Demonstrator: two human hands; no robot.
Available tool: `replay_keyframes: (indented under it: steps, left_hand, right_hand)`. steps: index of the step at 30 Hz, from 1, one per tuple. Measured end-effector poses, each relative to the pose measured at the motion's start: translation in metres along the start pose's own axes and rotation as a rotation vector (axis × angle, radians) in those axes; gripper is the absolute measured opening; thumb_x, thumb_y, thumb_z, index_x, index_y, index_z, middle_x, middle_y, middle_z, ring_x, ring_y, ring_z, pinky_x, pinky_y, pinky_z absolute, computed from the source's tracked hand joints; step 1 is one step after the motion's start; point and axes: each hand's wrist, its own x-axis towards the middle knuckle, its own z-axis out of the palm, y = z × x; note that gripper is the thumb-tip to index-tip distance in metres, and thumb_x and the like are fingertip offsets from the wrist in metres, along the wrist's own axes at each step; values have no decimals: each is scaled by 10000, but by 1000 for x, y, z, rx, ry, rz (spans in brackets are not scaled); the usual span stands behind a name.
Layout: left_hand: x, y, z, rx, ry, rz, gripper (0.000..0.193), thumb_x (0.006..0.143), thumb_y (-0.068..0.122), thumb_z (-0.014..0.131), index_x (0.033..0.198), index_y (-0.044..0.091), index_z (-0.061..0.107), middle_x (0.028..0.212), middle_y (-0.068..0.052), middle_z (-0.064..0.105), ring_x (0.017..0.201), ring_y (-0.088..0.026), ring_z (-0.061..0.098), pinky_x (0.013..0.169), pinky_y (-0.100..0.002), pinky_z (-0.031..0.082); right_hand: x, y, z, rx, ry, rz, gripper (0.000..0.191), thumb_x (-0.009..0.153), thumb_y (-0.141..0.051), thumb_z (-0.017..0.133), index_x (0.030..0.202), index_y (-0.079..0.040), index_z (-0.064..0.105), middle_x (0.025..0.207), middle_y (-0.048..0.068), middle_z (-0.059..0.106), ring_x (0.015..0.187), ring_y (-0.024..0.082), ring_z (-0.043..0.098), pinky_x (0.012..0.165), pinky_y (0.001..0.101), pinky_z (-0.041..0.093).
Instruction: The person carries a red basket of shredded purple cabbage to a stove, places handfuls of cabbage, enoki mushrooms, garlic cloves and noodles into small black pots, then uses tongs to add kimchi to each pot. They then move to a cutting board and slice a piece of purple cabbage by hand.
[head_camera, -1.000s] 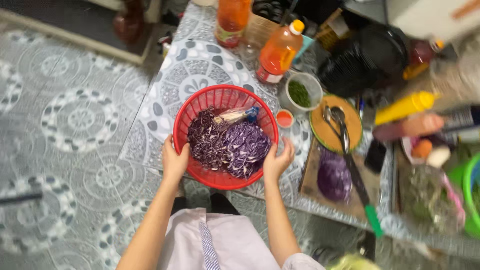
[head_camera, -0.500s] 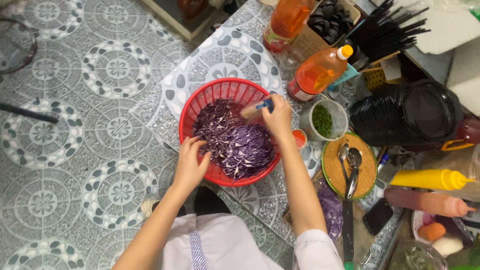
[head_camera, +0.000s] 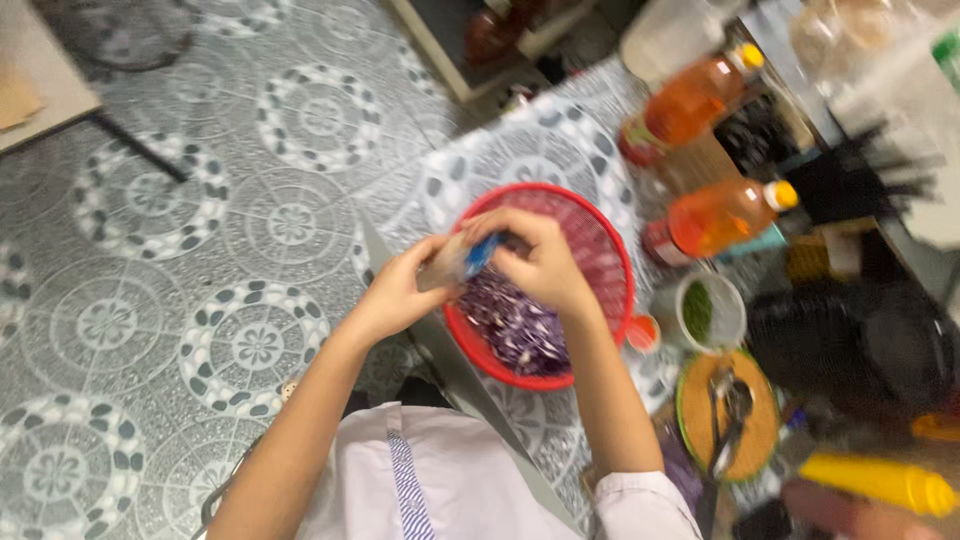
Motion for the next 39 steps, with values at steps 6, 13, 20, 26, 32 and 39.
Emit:
replay_keyframes:
  steps: [6, 13, 20, 26, 32, 39]
  left_hand:
    - [-57, -28, -119, -366, 150, 106, 278, 947, 5, 737, 1213, 11, 653, 1045, -3, 671, 943, -63, 606, 815, -261, 525]
    - [-155, -55, -262, -266, 543, 203, 480, 833, -135, 605, 1276, 48, 621, 1065, 13, 642, 936, -51, 578, 772, -236, 481]
    - [-261, -98, -383, -412, 797, 204, 703, 817, -82, 596, 1483, 76, 434, 1374, -36, 544, 1270, -134, 531, 1004, -306, 496]
    - [-341, -151, -443, -598, 965, 245, 671, 930, 244, 550, 1555, 54, 397, 1548, -59, 474, 1444, -182, 428, 1173, -331, 337]
    - [-391, -186, -524, -962, 1128, 321, 606, 990, 385, 517, 1499, 60, 458, 1451, -57, 554, 1363, -182, 498, 1153, -356, 359]
    - [-451, -195, -691, -596, 1358, 315, 412, 1053, 199, 523, 1398, -25, 544, 1206, -45, 619, 1133, -125, 568, 976, -296, 440]
  right_hand:
    - [98, -17, 118, 222, 149, -180, 200, 938, -15, 641, 1128, 1, 701, 1248, 97, 641, 1247, 212, 599, 1155, 360, 463]
    - [207, -51, 282, -380, -53, -454, 158, 724, -79, 825, 868, -97, 762, 1047, 53, 650, 1005, 219, 562, 896, 372, 442]
    - [294, -94, 457, -466, -265, -663, 249, 598, -75, 805, 830, -119, 725, 1211, 44, 644, 1123, 277, 522, 1001, 444, 349]
    - [335, -112, 597, -537, -357, -614, 258, 575, -90, 805, 815, -100, 710, 1191, 1, 626, 1132, 267, 506, 980, 451, 338]
    - [375, -117, 726, -507, -474, -639, 221, 591, -144, 826, 764, -83, 702, 1155, 8, 627, 1109, 281, 503, 953, 477, 322]
    - [476, -117, 885, -244, -589, -573, 173, 656, -115, 804, 805, -51, 745, 1150, 27, 662, 1014, 263, 532, 931, 422, 391]
